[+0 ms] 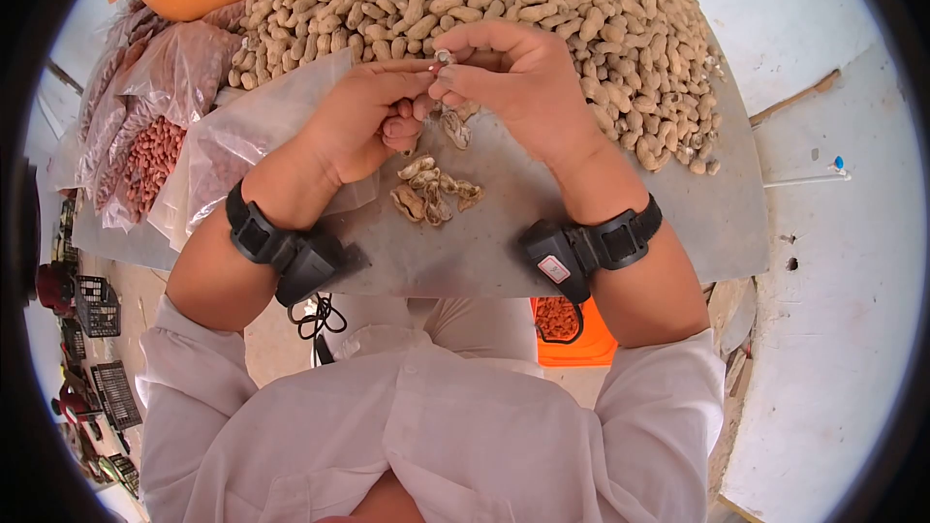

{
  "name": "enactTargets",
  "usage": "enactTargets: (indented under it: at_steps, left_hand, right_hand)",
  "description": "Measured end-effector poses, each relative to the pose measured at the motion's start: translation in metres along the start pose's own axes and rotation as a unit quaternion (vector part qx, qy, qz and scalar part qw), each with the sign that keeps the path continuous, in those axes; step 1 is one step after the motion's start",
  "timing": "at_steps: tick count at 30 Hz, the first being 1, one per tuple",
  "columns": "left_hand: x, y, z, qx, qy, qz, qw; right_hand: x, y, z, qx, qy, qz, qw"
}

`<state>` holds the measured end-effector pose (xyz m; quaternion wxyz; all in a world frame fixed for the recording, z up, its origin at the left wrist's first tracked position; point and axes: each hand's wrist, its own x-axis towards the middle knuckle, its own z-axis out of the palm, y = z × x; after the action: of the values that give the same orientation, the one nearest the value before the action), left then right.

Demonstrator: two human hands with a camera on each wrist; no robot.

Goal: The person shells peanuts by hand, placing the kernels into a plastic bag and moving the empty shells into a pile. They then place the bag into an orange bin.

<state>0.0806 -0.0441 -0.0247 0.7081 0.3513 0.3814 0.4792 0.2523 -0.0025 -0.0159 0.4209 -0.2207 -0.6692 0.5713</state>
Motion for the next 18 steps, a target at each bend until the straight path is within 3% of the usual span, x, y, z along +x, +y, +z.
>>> enactTargets:
  at_steps: [5, 9, 11, 14, 17, 18]
  left_hand:
    - [0.008, -0.004, -0.008, -0.148, -0.048, -0.091, 0.984]
    - [0.013, -0.007, -0.011, -0.211, -0.064, -0.102, 0.970]
    - [0.012, -0.005, -0.013, -0.192, -0.079, -0.067, 0.976]
    - [0.016, -0.006, -0.017, -0.186, -0.071, 0.000, 0.980]
    - [0.013, -0.004, -0.016, -0.196, -0.046, 0.018, 0.979]
    - [0.012, -0.003, -0.015, -0.200, -0.038, 0.015, 0.979]
  right_hand:
    - [0.000, -0.005, 0.006, -0.184, -0.016, -0.073, 0.980]
    - [-0.001, -0.008, 0.008, -0.164, 0.004, -0.091, 0.982]
    - [-0.002, -0.012, 0.008, -0.118, 0.012, -0.094, 0.988]
    - [-0.003, -0.012, -0.001, -0.142, -0.059, -0.070, 0.986]
    - [-0.007, -0.034, -0.016, -0.268, -0.097, 0.082, 0.955]
    - [-0.009, -0.040, -0.022, -0.325, -0.111, 0.095, 0.934]
